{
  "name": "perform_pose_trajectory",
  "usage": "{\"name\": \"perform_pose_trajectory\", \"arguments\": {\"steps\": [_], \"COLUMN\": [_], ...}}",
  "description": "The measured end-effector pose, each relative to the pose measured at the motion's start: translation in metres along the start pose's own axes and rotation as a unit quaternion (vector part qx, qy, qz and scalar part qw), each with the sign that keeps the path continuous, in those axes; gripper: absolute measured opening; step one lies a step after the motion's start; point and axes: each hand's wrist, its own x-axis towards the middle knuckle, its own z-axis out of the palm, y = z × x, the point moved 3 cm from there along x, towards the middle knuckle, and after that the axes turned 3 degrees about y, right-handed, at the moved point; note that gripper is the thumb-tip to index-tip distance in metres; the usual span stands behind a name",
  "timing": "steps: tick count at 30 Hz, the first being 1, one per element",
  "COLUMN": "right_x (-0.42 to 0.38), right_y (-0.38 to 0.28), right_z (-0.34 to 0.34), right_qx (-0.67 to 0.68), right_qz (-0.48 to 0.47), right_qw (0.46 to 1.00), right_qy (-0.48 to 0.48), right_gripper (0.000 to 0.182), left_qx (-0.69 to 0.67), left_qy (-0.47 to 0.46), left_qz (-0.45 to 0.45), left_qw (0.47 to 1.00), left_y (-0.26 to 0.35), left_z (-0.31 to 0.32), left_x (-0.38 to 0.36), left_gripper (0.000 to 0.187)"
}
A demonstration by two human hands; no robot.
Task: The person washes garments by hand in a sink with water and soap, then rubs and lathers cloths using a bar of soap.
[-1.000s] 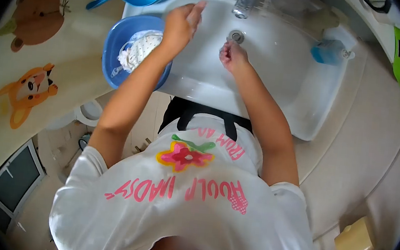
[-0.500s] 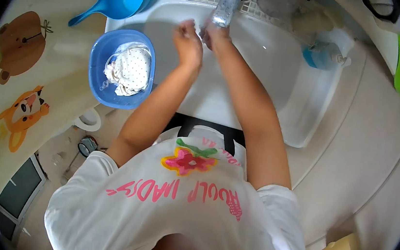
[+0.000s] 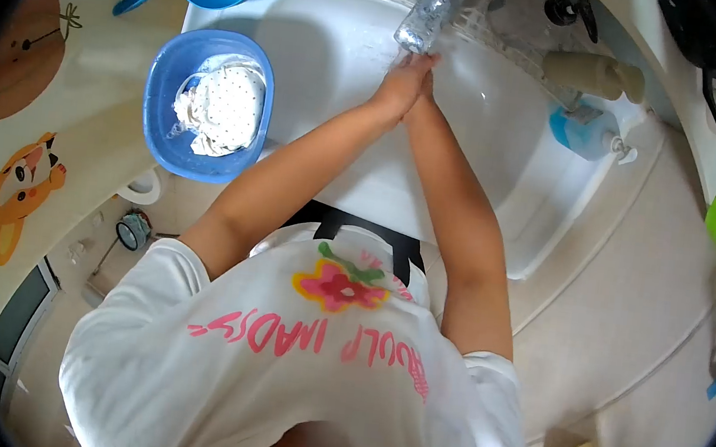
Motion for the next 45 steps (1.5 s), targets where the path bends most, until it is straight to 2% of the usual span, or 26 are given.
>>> {"name": "perform_pose_trajectory", "arguments": {"steps": [2, 4, 5, 7, 8, 10, 11, 13, 14, 15, 18, 22, 24, 26, 27, 29, 31, 32, 34, 36, 37, 40, 41, 42, 44, 45], "right_x": [-0.001, 0.057, 0.08, 0.086, 0.082, 0.079, 0.081, 0.081, 0.081, 0.08, 0.079, 0.048, -0.01, 0.025, 0.038, 0.039, 0.018, 0.011, -0.006, 0.017, 0.077, 0.051, 0.055, 0.057, 0.05, 0.054], "right_y": [0.005, 0.046, 0.057, 0.026, 0.016, 0.02, 0.023, 0.027, 0.023, 0.02, 0.013, 0.015, -0.004, -0.001, -0.008, -0.01, 0.01, 0.006, -0.003, -0.016, -0.002, 0.01, 0.017, 0.024, 0.003, -0.002], "right_z": [-0.001, -0.026, -0.033, -0.031, -0.03, -0.024, -0.022, -0.017, -0.017, -0.018, -0.022, -0.011, 0.027, 0.005, 0.001, -0.005, -0.002, -0.001, 0.001, -0.005, -0.044, -0.002, 0.002, 0.006, 0.029, 0.03], "right_qx": [0.006, 0.03, 0.041, -0.042, -0.082, -0.115, -0.066, 0.005, 0.019, 0.018, -0.029, -0.191, -0.204, -0.173, -0.147, -0.203, -0.319, -0.325, -0.338, -0.22, -0.126, -0.324, -0.351, -0.377, -0.237, -0.19], "right_qz": [-0.02, 0.054, 0.088, 0.025, -0.002, -0.05, -0.073, -0.111, -0.103, -0.084, -0.035, -0.042, 0.033, -0.003, -0.045, -0.109, -0.24, -0.209, -0.145, -0.058, 0.0, -0.197, -0.229, -0.259, -0.134, -0.067], "right_qw": [0.999, 0.998, 0.995, 0.995, 0.989, 0.99, 0.995, 0.989, 0.99, 0.993, 0.999, 0.98, 0.978, 0.985, 0.988, 0.973, 0.917, 0.922, 0.93, 0.974, 0.988, 0.924, 0.908, 0.889, 0.962, 0.98], "right_qy": [-0.042, -0.016, -0.005, -0.088, -0.126, -0.063, 0.007, 0.1, 0.098, 0.077, 0.026, 0.037, 0.006, 0.009, 0.006, 0.011, -0.001, -0.003, -0.008, 0.015, -0.095, -0.055, -0.017, 0.024, -0.023, 0.011], "right_gripper": [0.051, 0.048, 0.046, 0.04, 0.038, 0.032, 0.032, 0.033, 0.035, 0.037, 0.044, 0.054, 0.062, 0.075, 0.076, 0.071, 0.054, 0.053, 0.053, 0.05, 0.048, 0.041, 0.038, 0.035, 0.035, 0.025], "left_qx": [0.02, -0.013, 0.043, 0.134, 0.064, -0.093, -0.172, -0.187, -0.193, -0.131, -0.157, -0.25, -0.239, -0.283, -0.265, -0.267, -0.353, -0.397, -0.248, -0.253, -0.23, -0.348, -0.231, -0.202, -0.229, -0.249], "left_qy": [0.004, 0.002, 0.009, 0.019, 0.025, 0.054, 0.067, 0.123, 0.153, 0.151, 0.137, -0.022, -0.025, -0.115, -0.069, -0.012, 0.012, 0.024, 0.04, -0.05, -0.032, 0.003, -0.021, -0.03, -0.043, -0.059], "left_qz": [-0.05, -0.107, -0.08, 0.016, 0.088, 0.01, -0.028, -0.034, -0.039, 0.017, 0.083, -0.038, -0.134, -0.162, -0.151, -0.185, -0.239, -0.267, -0.204, -0.28, -0.282, -0.21, -0.09, -0.082, -0.121, -0.126], "left_qw": [0.999, 0.994, 0.996, 0.991, 0.994, 0.994, 0.982, 0.974, 0.968, 0.98, 0.975, 0.967, 0.961, 0.938, 0.95, 0.945, 0.904, 0.878, 0.946, 0.925, 0.931, 0.914, 0.968, 0.975, 0.965, 0.958], "left_y": [0.002, 0.028, 0.019, 0.013, 0.032, 0.061, 0.068, 0.071, 0.07, 0.037, 0.028, 0.054, 0.06, 0.0, 0.027, 0.066, 0.026, 0.009, 0.031, 0.048, 0.04, -0.04, 0.036, 0.053, 0.045, 0.043], "left_z": [-0.001, -0.02, -0.02, -0.019, -0.019, -0.022, -0.023, -0.02, -0.017, -0.018, -0.006, -0.016, -0.021, -0.029, -0.015, -0.003, -0.024, -0.026, -0.011, 0.009, 0.012, -0.009, -0.023, -0.027, -0.026, -0.026], "left_x": [0.002, 0.0, 0.003, 0.006, -0.017, -0.041, -0.048, -0.055, -0.057, -0.036, -0.035, -0.029, -0.023, 0.014, -0.011, -0.034, 0.023, 0.04, 0.017, -0.015, -0.01, 0.084, 0.019, 0.003, 0.007, 0.004], "left_gripper": [0.059, 0.061, 0.059, 0.055, 0.049, 0.038, 0.033, 0.028, 0.026, 0.022, 0.029, 0.047, 0.045, 0.041, 0.039, 0.033, 0.034, 0.035, 0.055, 0.072, 0.076, 0.067, 0.051, 0.05, 0.048, 0.047]}}
